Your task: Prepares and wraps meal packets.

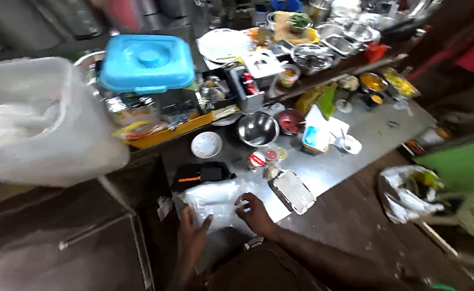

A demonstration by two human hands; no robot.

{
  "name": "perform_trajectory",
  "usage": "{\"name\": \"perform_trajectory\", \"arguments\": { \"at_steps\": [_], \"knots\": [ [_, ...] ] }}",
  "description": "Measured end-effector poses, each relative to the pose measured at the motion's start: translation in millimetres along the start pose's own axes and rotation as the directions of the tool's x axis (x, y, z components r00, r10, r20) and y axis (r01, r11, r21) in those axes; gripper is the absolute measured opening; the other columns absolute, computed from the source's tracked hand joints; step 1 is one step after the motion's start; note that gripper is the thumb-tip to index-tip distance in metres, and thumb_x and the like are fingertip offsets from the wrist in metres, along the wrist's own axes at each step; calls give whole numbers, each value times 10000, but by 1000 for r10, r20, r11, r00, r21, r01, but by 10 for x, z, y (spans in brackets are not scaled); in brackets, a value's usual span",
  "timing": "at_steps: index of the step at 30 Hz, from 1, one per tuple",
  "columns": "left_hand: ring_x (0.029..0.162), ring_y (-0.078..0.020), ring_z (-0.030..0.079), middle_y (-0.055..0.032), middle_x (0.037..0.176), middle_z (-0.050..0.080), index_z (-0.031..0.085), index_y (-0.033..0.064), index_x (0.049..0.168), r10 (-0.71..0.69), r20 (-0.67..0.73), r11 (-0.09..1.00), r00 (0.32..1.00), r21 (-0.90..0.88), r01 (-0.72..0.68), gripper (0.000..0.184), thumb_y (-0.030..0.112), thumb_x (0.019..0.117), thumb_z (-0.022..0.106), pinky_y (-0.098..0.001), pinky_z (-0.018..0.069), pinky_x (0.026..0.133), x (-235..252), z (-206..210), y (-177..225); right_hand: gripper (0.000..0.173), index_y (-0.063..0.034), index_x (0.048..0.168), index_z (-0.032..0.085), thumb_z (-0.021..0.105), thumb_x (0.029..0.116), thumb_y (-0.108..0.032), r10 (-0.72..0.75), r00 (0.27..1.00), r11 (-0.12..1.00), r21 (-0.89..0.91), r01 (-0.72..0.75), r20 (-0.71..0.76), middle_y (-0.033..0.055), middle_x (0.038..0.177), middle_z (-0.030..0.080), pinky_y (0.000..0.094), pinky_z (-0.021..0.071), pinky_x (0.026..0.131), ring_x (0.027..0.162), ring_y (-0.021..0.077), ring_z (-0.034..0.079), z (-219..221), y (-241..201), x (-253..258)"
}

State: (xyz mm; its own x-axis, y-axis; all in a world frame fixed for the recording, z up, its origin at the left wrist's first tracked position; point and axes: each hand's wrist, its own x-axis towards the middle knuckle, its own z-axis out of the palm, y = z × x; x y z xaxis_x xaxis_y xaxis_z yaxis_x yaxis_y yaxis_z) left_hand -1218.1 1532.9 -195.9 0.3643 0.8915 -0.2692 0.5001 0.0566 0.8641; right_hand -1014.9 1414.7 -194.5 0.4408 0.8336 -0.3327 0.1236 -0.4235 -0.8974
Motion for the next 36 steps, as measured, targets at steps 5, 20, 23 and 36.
{"name": "perform_trajectory", "arguments": {
  "at_steps": [5, 20, 23, 36],
  "knots": [
    [1313, -296, 551, -217, 1437, 544, 433, 18, 1502, 128, 68, 991, 989, 24, -130, 748, 163, 870, 806, -482, 480, 1091, 1048, -195, 39, 239, -42, 1156, 698, 699, 934, -128, -104, 991, 994, 19, 106, -88, 154, 1151, 676, 419, 592, 882, 970, 239, 686, 339, -50, 667],
    [786, -253, 710, -167, 937, 709, 646, -32, 1204, 346, 323, 880, 881, 215, -424, 278, 178, 1028, 593, -472, 616, 728, 684, 747, 493, 265, -71, 1235, 696, 552, 1031, -160, 120, 724, 983, -23, -184, -679, 115, 1227, 704, 479, 581, 923, 1039, 244, 701, -1612, 1275, -385],
    [808, -220, 737, -106, 1019, 738, 641, 47, 1268, -89, 729, 953, 679, 260, -153, 312, 268, 1056, 584, -420, 639, 719, 356, 1623, 382, 266, -103, 1214, 737, 572, 1025, -190, 271, 641, 930, 24, -367, -718, 153, 1180, 714, 560, 556, 924, 1021, 308, 699, -2109, 1869, -484],
    [894, -300, 730, -220, 1124, 683, 544, -26, 1337, -265, 515, 917, 816, -128, 378, 387, 264, 1081, 550, -447, 620, 836, 192, 3224, 276, 176, -25, 1074, 755, 720, 965, -160, 435, 806, 875, 398, -275, -400, 123, 943, 743, 406, 608, 786, 793, 197, 709, -2516, 2468, -461]
  ]
}}
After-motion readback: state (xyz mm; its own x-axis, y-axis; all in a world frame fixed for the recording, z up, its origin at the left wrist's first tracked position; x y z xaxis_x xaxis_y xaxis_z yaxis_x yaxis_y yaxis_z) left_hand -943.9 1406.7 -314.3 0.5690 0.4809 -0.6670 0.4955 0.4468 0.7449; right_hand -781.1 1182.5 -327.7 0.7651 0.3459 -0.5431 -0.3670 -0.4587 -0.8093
